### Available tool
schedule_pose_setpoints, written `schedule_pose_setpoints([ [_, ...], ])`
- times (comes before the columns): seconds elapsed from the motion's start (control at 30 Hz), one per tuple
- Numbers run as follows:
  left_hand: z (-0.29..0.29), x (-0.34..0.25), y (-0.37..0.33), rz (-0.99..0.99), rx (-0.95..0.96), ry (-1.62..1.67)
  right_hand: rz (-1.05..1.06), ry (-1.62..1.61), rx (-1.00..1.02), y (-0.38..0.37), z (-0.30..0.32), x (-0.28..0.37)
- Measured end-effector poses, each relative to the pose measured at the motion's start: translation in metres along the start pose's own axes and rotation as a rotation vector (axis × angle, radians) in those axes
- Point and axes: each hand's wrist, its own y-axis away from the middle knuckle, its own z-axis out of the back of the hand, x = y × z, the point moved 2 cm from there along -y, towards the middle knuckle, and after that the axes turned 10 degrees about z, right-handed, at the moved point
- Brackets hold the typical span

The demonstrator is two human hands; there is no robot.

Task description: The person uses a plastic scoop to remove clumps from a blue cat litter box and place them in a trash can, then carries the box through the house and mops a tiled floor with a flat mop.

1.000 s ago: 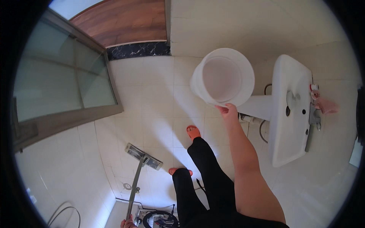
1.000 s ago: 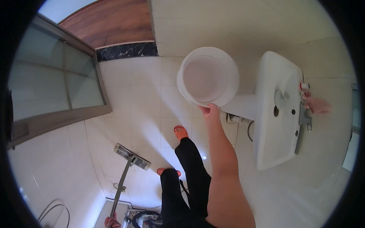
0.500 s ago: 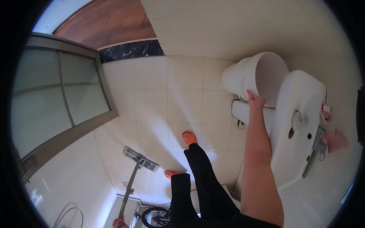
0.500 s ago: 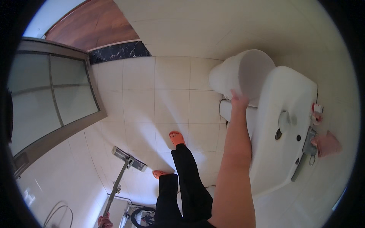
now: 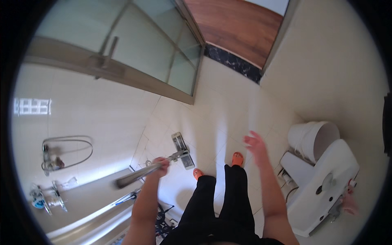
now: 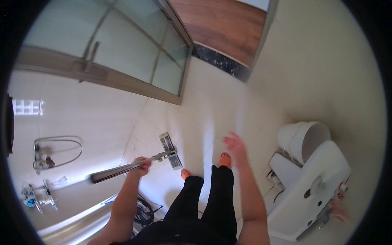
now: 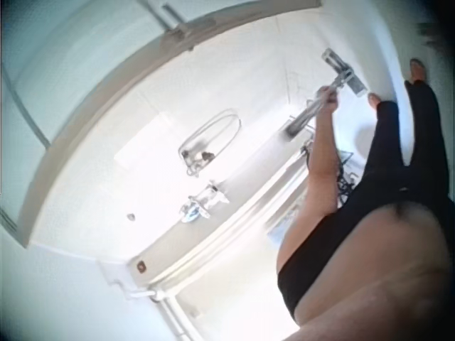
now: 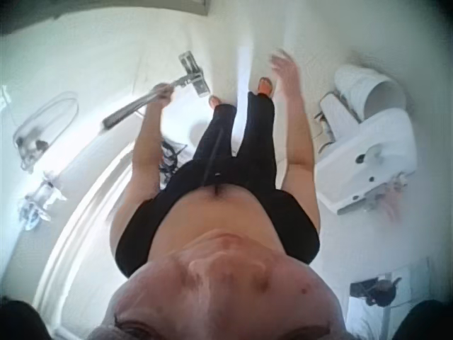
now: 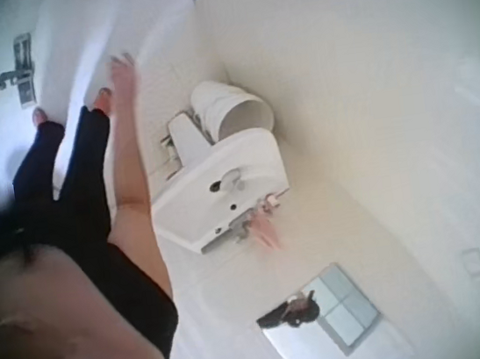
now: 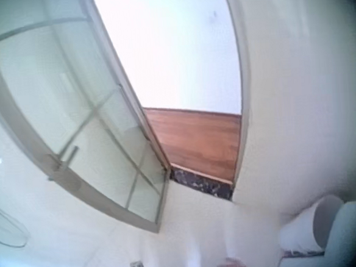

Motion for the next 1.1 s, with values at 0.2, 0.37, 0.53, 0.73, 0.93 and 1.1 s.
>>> schedule_pose_setpoints([
  [0.2,-0.12,0.131,-0.061,-0.034,0.003,-0.179,0.667,0.209,0.671,0.098,-0.209,0.207],
  [0.37,-0.199,0.187,0.031,0.086,0.088,-0.233,0.678,0.078,0.268,0.18,-0.226,0.252],
  [0.53,-0.252,0.207,-0.007,0.108,0.208,-0.272,0.798,0.5,0.31,0.193,-0.224,0.259],
  [0.73,-0.325,0.211,-0.067,0.056,0.342,-0.073,0.753,0.699,-0.126,0.169,-0.205,0.255],
  [0.93,-0.369,0.163,-0.127,0.012,0.486,0.036,0.717,0.638,0.069,0.102,-0.166,0.264],
  [1.1,-0.365,0.011,-0.122,-1.131,-0.264,-1.569,0.725,0.704,0.225,0.04,-0.156,0.248],
])
